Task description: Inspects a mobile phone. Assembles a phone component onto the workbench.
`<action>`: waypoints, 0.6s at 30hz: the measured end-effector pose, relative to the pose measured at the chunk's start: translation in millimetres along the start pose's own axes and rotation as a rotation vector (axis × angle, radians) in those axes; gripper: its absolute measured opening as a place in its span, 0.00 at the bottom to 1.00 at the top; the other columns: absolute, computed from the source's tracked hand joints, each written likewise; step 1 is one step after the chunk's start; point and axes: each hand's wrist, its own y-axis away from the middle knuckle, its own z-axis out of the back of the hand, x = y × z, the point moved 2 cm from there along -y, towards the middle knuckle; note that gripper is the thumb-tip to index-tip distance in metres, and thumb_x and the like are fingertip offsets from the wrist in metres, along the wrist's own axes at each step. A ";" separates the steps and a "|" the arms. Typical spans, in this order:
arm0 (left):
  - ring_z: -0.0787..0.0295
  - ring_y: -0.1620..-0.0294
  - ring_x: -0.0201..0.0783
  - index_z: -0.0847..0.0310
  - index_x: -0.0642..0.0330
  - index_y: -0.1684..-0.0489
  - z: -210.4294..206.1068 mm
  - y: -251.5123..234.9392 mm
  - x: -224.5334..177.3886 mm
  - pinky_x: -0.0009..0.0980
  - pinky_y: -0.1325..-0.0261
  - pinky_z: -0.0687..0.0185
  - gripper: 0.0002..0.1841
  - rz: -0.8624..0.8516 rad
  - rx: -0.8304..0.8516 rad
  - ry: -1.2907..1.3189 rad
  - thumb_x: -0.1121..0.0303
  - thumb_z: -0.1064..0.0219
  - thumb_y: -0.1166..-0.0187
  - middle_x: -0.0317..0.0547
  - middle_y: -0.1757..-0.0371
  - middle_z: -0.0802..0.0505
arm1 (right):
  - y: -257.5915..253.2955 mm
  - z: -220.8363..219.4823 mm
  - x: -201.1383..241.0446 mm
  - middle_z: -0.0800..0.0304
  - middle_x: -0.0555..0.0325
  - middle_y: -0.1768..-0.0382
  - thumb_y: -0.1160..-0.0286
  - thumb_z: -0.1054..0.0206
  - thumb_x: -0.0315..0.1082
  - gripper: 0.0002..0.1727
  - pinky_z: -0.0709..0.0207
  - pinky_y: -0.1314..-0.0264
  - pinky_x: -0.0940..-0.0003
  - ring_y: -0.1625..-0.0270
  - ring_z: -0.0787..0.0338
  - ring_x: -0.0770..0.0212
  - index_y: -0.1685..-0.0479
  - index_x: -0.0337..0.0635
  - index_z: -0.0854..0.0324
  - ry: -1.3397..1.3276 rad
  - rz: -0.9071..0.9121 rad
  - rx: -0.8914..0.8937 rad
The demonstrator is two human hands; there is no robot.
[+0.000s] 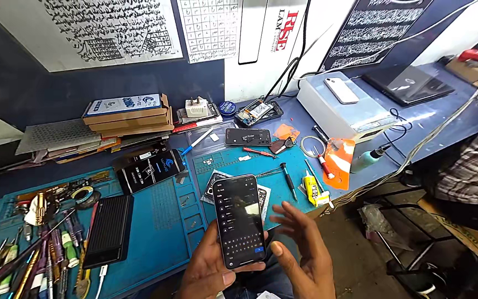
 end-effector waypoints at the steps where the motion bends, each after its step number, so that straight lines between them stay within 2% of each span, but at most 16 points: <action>1: 0.38 0.15 0.77 0.58 0.57 0.09 0.5 0.3 0.6 0.73 0.25 0.29 0.44 -0.008 -0.011 -0.014 0.77 0.34 0.26 0.73 0.13 0.36 | 5.4 -2.1 -1.1 0.15 0.44 0.32 0.22 0.29 0.53 0.40 0.09 0.43 0.57 0.38 0.09 0.51 0.20 0.32 0.32 -0.040 -0.053 0.031; 4: 0.37 0.13 0.67 0.63 0.58 0.09 1.8 0.0 3.1 0.62 0.16 0.35 0.46 -0.047 -0.015 -0.090 0.74 0.32 0.25 0.67 0.13 0.34 | 21.0 -12.1 2.4 0.20 0.42 0.27 0.31 0.20 0.50 0.48 0.09 0.46 0.62 0.39 0.10 0.57 0.17 0.27 0.37 -0.037 -0.146 0.104; 6: 0.32 0.14 0.54 0.64 0.57 0.10 -0.4 -0.9 4.5 0.54 0.14 0.34 0.45 -0.059 -0.007 -0.149 0.73 0.33 0.24 0.56 0.14 0.30 | 26.8 -18.9 4.8 0.23 0.41 0.24 0.39 0.15 0.51 0.55 0.10 0.47 0.65 0.40 0.10 0.60 0.15 0.28 0.39 0.022 -0.163 0.118; 8: 0.29 0.15 0.47 0.64 0.57 0.11 -4.1 -0.7 6.1 0.50 0.14 0.34 0.45 -0.053 -0.012 -0.194 0.73 0.33 0.24 0.49 0.15 0.28 | 28.1 -23.8 6.8 0.23 0.39 0.27 0.43 0.13 0.53 0.59 0.11 0.49 0.68 0.42 0.11 0.62 0.14 0.26 0.41 0.076 -0.152 0.118; 10: 0.29 0.15 0.45 0.67 0.56 0.10 -8.4 -0.1 7.4 0.50 0.14 0.33 0.46 -0.036 -0.010 -0.213 0.71 0.32 0.23 0.46 0.15 0.27 | 25.2 -26.6 10.4 0.21 0.39 0.30 0.45 0.13 0.54 0.62 0.12 0.47 0.68 0.41 0.12 0.61 0.13 0.26 0.44 0.112 -0.146 0.118; 13: 0.27 0.16 0.46 0.71 0.56 0.12 -13.5 1.3 9.3 0.51 0.15 0.31 0.46 -0.009 0.018 -0.212 0.69 0.32 0.21 0.48 0.16 0.27 | 19.8 -30.4 15.3 0.22 0.40 0.31 0.47 0.13 0.54 0.64 0.15 0.33 0.65 0.34 0.15 0.60 0.10 0.28 0.46 0.137 -0.176 0.120; 15: 0.28 0.16 0.44 0.72 0.55 0.11 -15.0 3.0 10.5 0.50 0.15 0.32 0.47 -0.003 0.045 -0.223 0.68 0.32 0.20 0.47 0.16 0.26 | 17.9 -33.2 15.9 0.22 0.39 0.31 0.48 0.13 0.54 0.65 0.15 0.32 0.65 0.33 0.15 0.60 0.10 0.28 0.45 0.157 -0.178 0.102; 17: 0.26 0.17 0.41 0.66 0.51 0.11 -16.5 5.9 6.0 0.48 0.16 0.30 0.45 0.014 0.024 -0.278 0.63 0.31 0.20 0.42 0.17 0.23 | 16.3 -36.6 15.2 0.22 0.39 0.30 0.49 0.12 0.52 0.64 0.15 0.31 0.65 0.32 0.15 0.59 0.11 0.27 0.44 0.130 -0.166 0.083; 18: 0.24 0.19 0.39 0.59 0.49 0.11 -16.5 8.7 0.9 0.46 0.18 0.27 0.43 0.015 -0.025 -0.339 0.57 0.30 0.21 0.37 0.19 0.20 | 14.9 -37.9 16.0 0.22 0.38 0.28 0.50 0.12 0.48 0.63 0.17 0.28 0.64 0.29 0.15 0.59 0.12 0.26 0.43 0.090 -0.146 0.083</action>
